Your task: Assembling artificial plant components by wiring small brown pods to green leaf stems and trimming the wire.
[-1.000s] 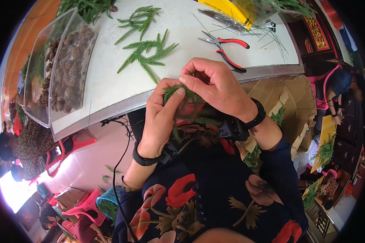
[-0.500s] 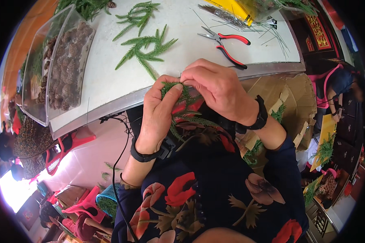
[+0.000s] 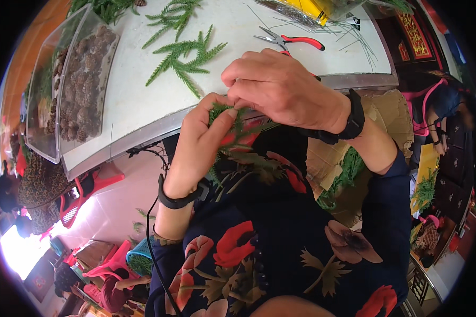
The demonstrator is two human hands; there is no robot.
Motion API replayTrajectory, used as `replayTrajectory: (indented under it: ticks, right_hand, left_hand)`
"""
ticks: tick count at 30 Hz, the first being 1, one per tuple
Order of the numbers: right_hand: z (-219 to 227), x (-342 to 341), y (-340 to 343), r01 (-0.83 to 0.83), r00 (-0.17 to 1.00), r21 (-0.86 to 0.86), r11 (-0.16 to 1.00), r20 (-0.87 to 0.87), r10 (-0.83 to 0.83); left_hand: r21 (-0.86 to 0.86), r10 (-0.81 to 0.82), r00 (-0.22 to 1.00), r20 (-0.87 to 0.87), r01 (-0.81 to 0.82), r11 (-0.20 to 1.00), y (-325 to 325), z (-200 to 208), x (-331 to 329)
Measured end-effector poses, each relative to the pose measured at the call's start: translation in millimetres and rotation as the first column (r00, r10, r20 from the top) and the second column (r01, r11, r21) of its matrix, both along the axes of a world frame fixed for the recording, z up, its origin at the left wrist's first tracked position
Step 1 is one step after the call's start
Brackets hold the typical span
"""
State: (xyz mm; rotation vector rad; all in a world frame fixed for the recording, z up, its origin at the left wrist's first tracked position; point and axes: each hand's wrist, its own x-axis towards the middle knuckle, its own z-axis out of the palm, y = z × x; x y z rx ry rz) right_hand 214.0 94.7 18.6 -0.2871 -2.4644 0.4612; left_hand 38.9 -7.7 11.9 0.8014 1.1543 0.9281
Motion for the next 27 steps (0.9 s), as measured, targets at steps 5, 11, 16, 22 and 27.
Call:
replayTrajectory:
  ticks: [5, 11, 16, 22, 27]
  right_hand:
    - [-14.2, -1.3, -10.2, 0.185, 0.980, -0.316, 0.931, 0.130, -0.150]
    - [-2.5, 6.4, -4.0, 0.171, 0.985, -0.613, 0.771, 0.089, -0.148]
    - [5.6, 11.3, -0.4, 0.174, 0.983, -0.479, 0.860, 0.032, -0.181]
    - [-7.2, 27.5, 17.1, 0.284, 0.958, -0.142, 0.948, 0.091, -0.273]
    - [-25.7, 62.0, 27.6, 0.596, 0.722, 0.089, 0.798, 0.375, -0.581]
  left_hand:
    - [0.513, 0.322, 0.529, -0.785, 0.264, 0.817, -2.4, -11.8, 11.7]
    - [0.401, 0.222, 0.779, -0.587, 0.042, 0.915, -0.9, -2.2, 10.2]
    - [0.159, 0.161, 0.973, -0.167, -0.134, 0.978, 2.7, -2.2, 6.5]
    - [0.062, 0.247, 0.968, 0.044, -0.249, 0.966, 1.3, -0.4, -1.1]
    - [0.045, 0.331, 0.940, 0.079, -0.335, 0.941, 2.9, -0.4, -4.7]
